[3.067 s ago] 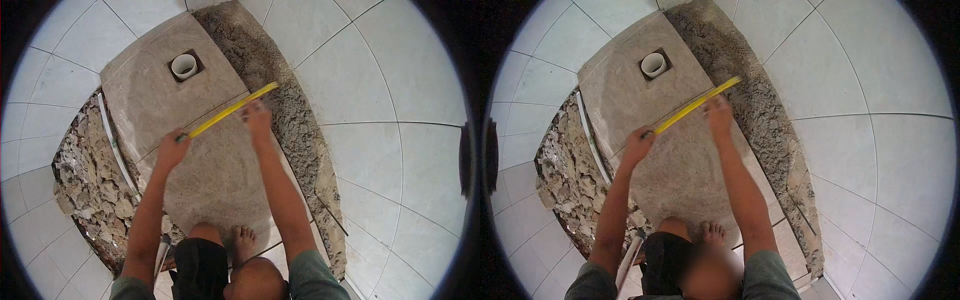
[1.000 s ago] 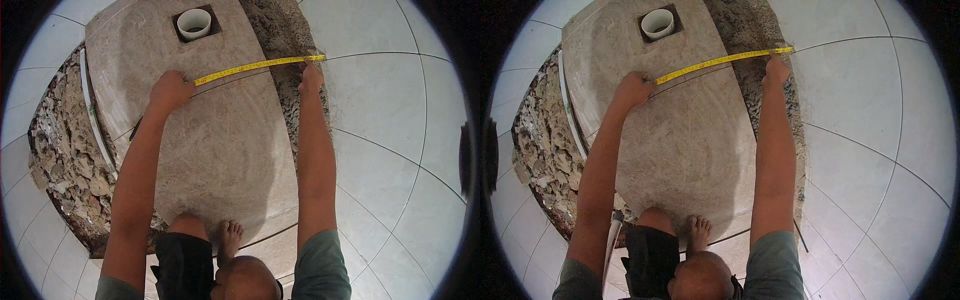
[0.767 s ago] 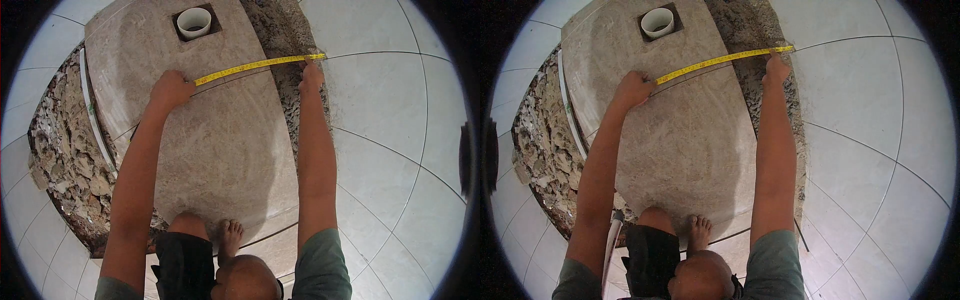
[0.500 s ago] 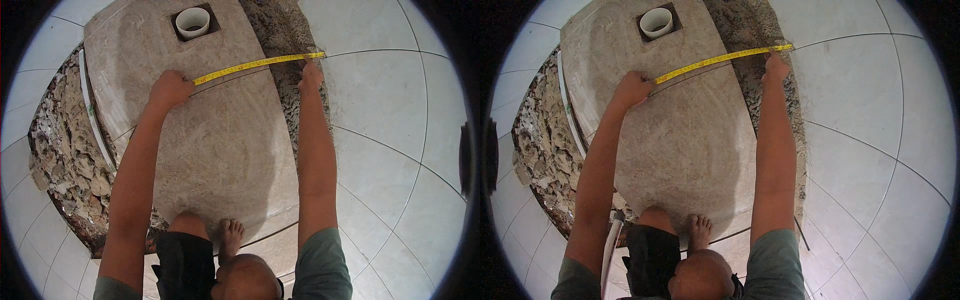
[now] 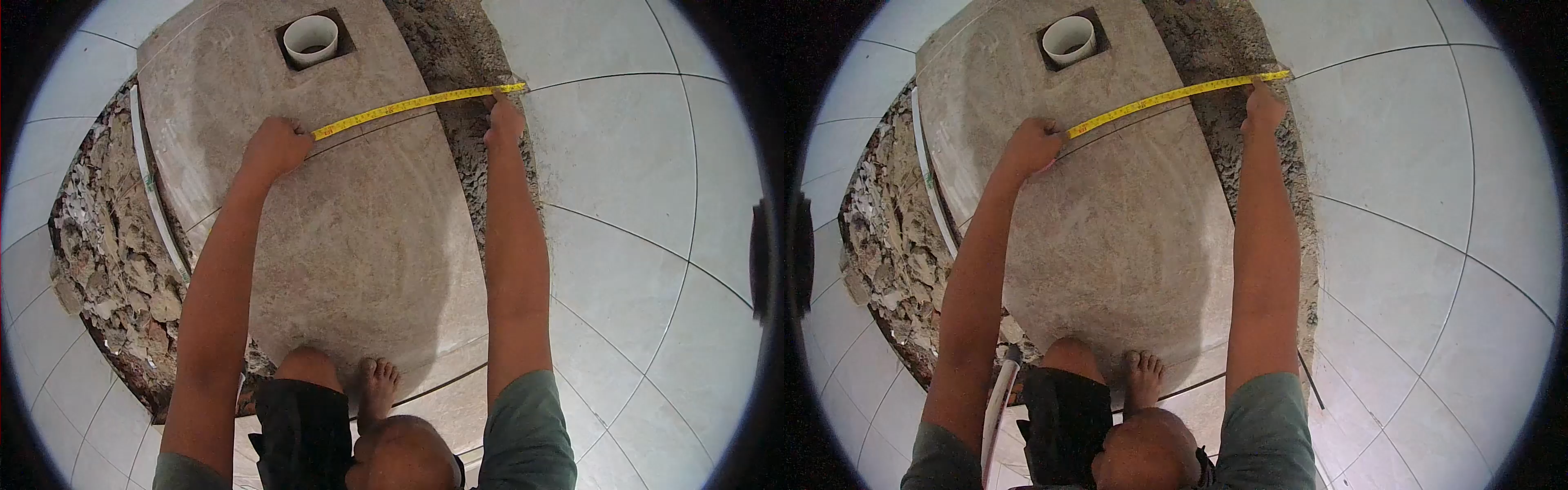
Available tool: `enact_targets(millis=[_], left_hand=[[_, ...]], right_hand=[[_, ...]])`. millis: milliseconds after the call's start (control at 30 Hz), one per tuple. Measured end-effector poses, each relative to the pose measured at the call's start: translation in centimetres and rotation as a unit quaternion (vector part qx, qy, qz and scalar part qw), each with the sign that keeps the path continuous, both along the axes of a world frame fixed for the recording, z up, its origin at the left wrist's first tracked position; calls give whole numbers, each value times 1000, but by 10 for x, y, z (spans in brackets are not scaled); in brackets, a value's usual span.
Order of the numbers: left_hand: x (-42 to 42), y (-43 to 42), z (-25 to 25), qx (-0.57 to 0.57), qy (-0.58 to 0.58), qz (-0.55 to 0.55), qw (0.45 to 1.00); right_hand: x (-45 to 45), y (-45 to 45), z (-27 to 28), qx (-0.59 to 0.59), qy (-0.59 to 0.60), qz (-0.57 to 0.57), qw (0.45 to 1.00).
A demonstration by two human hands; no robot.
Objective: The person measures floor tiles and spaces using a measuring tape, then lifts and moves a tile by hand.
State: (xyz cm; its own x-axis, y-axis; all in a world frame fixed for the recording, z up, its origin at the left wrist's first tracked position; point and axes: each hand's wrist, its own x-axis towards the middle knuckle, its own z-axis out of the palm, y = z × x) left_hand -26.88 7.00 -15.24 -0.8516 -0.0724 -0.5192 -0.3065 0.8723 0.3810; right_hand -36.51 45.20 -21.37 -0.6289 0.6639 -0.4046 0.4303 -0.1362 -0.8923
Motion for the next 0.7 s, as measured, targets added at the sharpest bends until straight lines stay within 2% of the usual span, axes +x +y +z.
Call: enact_targets(millis=[67,167,233,400,467,533,567,600,667,700], left_hand=[[2,0,-3,-12,41,-26,999],[-2,-1,6,19,-17,7,1000],[-1,-11,-15,24,1,-2,1000],[18,-15,1,124,63,8,990],[27,-28,-6,181,68,27,981],[55,-26,16,205,-31,71,976],[77,-21,23,206,-34,59,976],[100,-14,28,207,-37,49,976],[145,6,44,300,-92,47,948],[163,14,50,309,-95,47,945]], right_hand=[[0,1,-1,-5,7,4,1000],[1,-2,6,-15,-7,12,1000],[3,-5,18,-3,-42,2,999],[26,-16,67,5,61,-11,998],[37,-22,66,-63,177,-77,979],[68,-27,99,-88,212,-45,972],[86,-30,115,-102,229,-27,968],[103,-30,119,-103,252,-32,962],[140,-26,115,-98,290,-47,951],[158,-30,105,-46,312,-55,947]])
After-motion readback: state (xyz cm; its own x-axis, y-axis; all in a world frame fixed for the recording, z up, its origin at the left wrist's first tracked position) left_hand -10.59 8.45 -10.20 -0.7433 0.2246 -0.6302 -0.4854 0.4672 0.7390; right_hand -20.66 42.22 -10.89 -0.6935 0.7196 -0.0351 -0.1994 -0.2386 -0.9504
